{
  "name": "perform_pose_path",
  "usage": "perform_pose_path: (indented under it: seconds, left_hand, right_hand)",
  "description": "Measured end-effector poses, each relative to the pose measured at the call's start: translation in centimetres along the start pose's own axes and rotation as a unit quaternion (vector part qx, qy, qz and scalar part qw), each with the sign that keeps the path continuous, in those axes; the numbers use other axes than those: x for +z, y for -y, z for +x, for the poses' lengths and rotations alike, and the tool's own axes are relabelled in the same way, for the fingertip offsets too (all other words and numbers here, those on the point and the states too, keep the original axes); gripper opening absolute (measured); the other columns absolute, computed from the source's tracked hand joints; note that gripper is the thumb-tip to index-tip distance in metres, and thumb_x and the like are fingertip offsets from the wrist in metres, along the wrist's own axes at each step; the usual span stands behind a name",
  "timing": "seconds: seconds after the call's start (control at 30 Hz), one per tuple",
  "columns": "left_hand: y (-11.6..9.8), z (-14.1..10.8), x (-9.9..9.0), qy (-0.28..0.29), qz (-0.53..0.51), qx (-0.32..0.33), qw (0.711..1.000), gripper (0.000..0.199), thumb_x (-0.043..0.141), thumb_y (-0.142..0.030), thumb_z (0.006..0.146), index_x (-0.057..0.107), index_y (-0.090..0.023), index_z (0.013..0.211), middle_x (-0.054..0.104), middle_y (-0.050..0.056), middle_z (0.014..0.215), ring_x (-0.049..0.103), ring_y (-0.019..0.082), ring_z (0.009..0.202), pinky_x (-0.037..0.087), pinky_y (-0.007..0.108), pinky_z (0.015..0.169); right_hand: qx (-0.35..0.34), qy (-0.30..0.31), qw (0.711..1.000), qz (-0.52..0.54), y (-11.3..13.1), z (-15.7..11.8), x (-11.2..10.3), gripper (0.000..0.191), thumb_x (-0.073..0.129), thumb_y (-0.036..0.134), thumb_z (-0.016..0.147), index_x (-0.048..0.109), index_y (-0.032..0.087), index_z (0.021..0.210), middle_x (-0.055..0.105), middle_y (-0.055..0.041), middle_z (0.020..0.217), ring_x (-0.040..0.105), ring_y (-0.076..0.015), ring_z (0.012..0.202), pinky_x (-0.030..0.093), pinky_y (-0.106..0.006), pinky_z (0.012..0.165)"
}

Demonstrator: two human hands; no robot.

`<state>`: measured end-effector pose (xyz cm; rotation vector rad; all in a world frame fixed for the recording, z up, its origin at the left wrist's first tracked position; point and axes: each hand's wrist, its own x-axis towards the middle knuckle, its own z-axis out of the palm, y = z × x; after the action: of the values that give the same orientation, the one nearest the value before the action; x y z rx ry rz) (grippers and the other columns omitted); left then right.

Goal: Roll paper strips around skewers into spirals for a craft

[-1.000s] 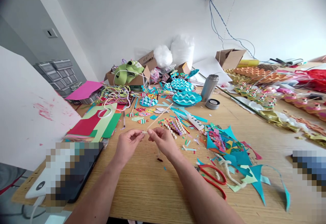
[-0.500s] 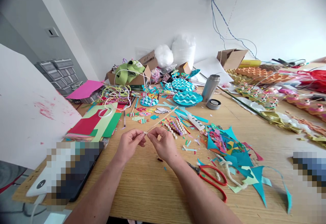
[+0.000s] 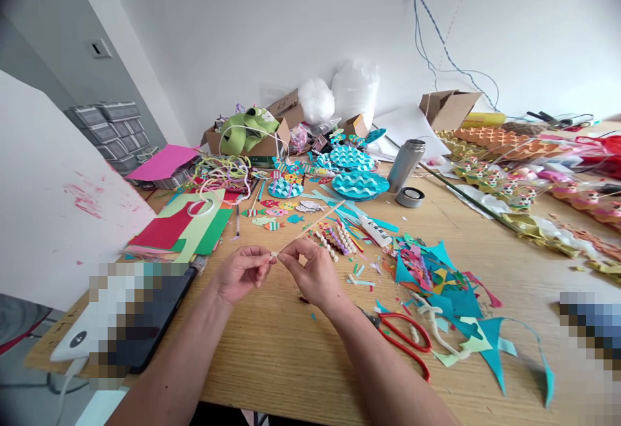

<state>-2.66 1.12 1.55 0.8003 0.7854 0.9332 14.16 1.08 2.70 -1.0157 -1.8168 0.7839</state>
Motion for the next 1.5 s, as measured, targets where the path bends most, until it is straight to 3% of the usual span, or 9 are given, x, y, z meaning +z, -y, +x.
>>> perform_pose_path:
  seconds: [0.17,0.37,0.67,0.87,1.13,1.2,1.27,1.4,1.5]
  left_hand:
    - [-0.2,-0.3,-0.4,0.037,-0.019,-0.035,0.999,0.016,0.071,-0.023,0.063,0.066,-0.009,0.069,0.05,-0.003,0.044,0.041,0.003,0.035,0.03,0.015,0.033]
    - [-0.2,-0.3,-0.7,0.036,0.018,-0.05,0.998,0.019,0.07,-0.025,0.066,0.067,-0.009,0.075,0.053,-0.003,0.05,0.045,0.004,0.038,0.039,0.016,0.037]
    - [0.2,-0.2,0.2,-0.038,0.194,0.072,0.978,0.027,0.067,-0.031,0.068,0.065,-0.011,0.086,0.069,0.008,0.073,0.061,0.012,0.06,0.05,0.024,0.058]
    - [1.0,0.3,0.3,-0.099,0.27,0.123,0.95,0.033,0.062,-0.032,0.072,0.066,-0.012,0.098,0.069,0.008,0.07,0.063,0.015,0.061,0.05,0.026,0.058]
    - [1.7,0.4,0.7,-0.161,0.362,0.187,0.899,0.021,0.055,-0.028,0.076,0.066,-0.016,0.088,0.067,0.005,0.067,0.06,0.014,0.058,0.047,0.023,0.057]
    - [1.7,0.4,0.9,-0.166,0.349,0.186,0.904,0.02,0.055,-0.028,0.076,0.066,-0.015,0.086,0.066,0.004,0.065,0.06,0.013,0.058,0.046,0.023,0.057]
    - [1.6,0.4,1.0,-0.155,0.301,0.17,0.925,0.02,0.057,-0.03,0.074,0.064,-0.014,0.084,0.065,0.004,0.063,0.059,0.013,0.055,0.046,0.023,0.054]
    - [1.0,0.3,0.8,-0.107,0.147,0.098,0.978,0.024,0.066,-0.031,0.066,0.062,-0.011,0.079,0.063,0.002,0.059,0.056,0.011,0.051,0.045,0.023,0.052]
    - [0.6,0.2,0.5,-0.064,0.065,0.05,0.995,0.024,0.07,-0.028,0.063,0.063,-0.011,0.077,0.061,0.001,0.058,0.054,0.009,0.049,0.043,0.021,0.049]
  right_hand:
    - [0.019,0.021,0.998,0.054,-0.2,0.0,-0.1,0.018,0.059,0.029,0.078,0.06,0.017,0.065,0.061,-0.0008,0.063,0.054,-0.013,0.061,0.041,-0.024,0.06]
    - [0.062,0.068,0.987,0.135,-1.4,0.4,-0.2,0.021,0.061,0.036,0.076,0.067,0.017,0.069,0.064,-0.0014,0.065,0.056,-0.0143,0.062,0.043,-0.026,0.063]
    - [0.111,0.019,0.985,0.133,-2.2,0.7,0.3,0.024,0.062,0.038,0.073,0.062,0.015,0.065,0.061,-0.0013,0.06,0.053,-0.0125,0.057,0.041,-0.024,0.055]
    - [0.134,0.016,0.986,0.101,-2.3,0.6,0.8,0.025,0.059,0.038,0.074,0.061,0.014,0.066,0.059,-0.0012,0.057,0.05,-0.0118,0.053,0.038,-0.023,0.051]
    - [0.126,0.01,0.989,0.073,-1.5,0.3,1.0,0.027,0.059,0.038,0.075,0.06,0.015,0.061,0.06,-0.0017,0.056,0.052,-0.0128,0.053,0.039,-0.024,0.054]
    - [0.125,0.007,0.989,0.083,-1.4,0.3,1.0,0.027,0.06,0.039,0.074,0.06,0.015,0.061,0.059,-0.0015,0.055,0.052,-0.0128,0.053,0.039,-0.024,0.054]
    - [0.127,0.008,0.988,0.09,-1.5,0.4,1.0,0.028,0.06,0.039,0.074,0.06,0.015,0.061,0.059,-0.0014,0.055,0.052,-0.0127,0.053,0.039,-0.024,0.054]
    - [0.122,0.02,0.987,0.106,-2.1,0.4,0.7,0.028,0.06,0.04,0.074,0.062,0.015,0.064,0.06,-0.0017,0.057,0.052,-0.0128,0.054,0.039,-0.024,0.054]
    - [0.115,0.031,0.987,0.108,-2.5,0.4,0.4,0.026,0.061,0.04,0.074,0.062,0.015,0.066,0.062,-0.0019,0.059,0.053,-0.013,0.055,0.04,-0.024,0.055]
